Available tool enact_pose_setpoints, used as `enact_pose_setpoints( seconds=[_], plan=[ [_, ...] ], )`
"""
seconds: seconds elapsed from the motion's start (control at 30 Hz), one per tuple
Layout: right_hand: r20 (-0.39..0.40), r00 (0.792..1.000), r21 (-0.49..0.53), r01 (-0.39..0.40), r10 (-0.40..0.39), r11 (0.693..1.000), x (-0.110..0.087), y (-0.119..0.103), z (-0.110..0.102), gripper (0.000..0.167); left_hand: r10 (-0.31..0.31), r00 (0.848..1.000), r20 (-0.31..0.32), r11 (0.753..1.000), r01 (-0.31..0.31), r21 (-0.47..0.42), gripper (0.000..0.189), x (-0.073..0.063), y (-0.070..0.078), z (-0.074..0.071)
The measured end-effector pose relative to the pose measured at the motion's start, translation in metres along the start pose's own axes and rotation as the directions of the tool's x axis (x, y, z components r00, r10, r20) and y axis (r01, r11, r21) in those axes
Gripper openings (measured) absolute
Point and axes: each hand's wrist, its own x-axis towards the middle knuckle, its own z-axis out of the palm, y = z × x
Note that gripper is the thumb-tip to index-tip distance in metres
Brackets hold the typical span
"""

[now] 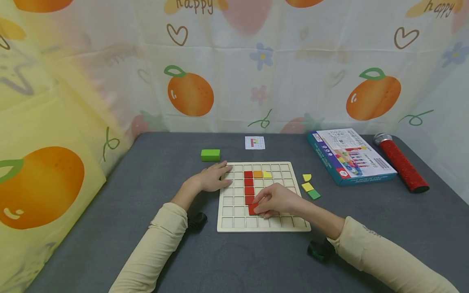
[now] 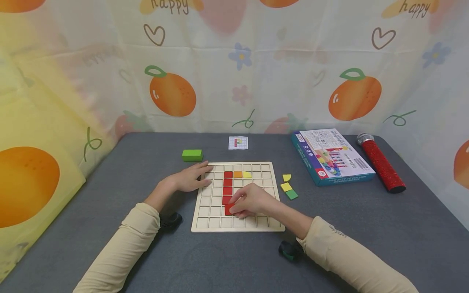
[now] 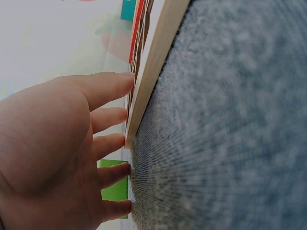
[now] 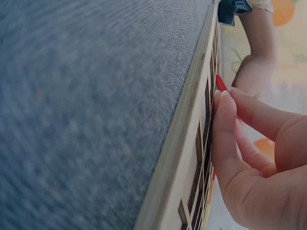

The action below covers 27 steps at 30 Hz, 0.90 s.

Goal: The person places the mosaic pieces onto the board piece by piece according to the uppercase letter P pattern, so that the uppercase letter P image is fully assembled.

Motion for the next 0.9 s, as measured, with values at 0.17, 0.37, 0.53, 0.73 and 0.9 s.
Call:
enact_pose_setpoints(
  seconds=[0.17, 0.37, 0.53, 0.73, 0.9],
  plan=[
    [-0.025, 1.0, -0.027, -0.001, 0.001, 1.0, 0.0002, -0.0012, 0.0033, 0.02, -0.006, 1.0, -0.001, 1.0, 0.006, 0.006, 0.061, -0.0006, 0.0016, -0.0007],
    [-0.05, 0.999, -0.057, -0.015, 0.012, 0.998, 0.0008, -0.003, 0.0061, 0.017, -0.011, 1.0, 0.004, 1.0, 0.011, 0.008, 0.06, -0.0001, 0.0026, -0.0014],
    [-0.053, 0.999, -0.076, -0.007, 0.003, 0.997, 0.0004, -0.004, 0.0068, 0.017, -0.013, 1.0, 0.006, 1.0, 0.013, 0.009, 0.06, 0.0006, 0.0021, -0.0008],
    [-0.032, 0.999, -0.04, 0.014, -0.016, 0.999, -0.0008, -0.0035, 0.0037, 0.019, -0.013, 1.0, 0.003, 1.0, 0.013, 0.01, 0.06, 0.0016, 0.001, 0.0002],
    [0.008, 1.0, 0.028, 0.023, -0.023, 0.999, -0.0014, -0.0009, -0.0007, 0.023, -0.013, 1.0, 0.004, 1.0, 0.013, 0.013, 0.06, 0.0011, 0.0004, 0.0005]
  ],
)
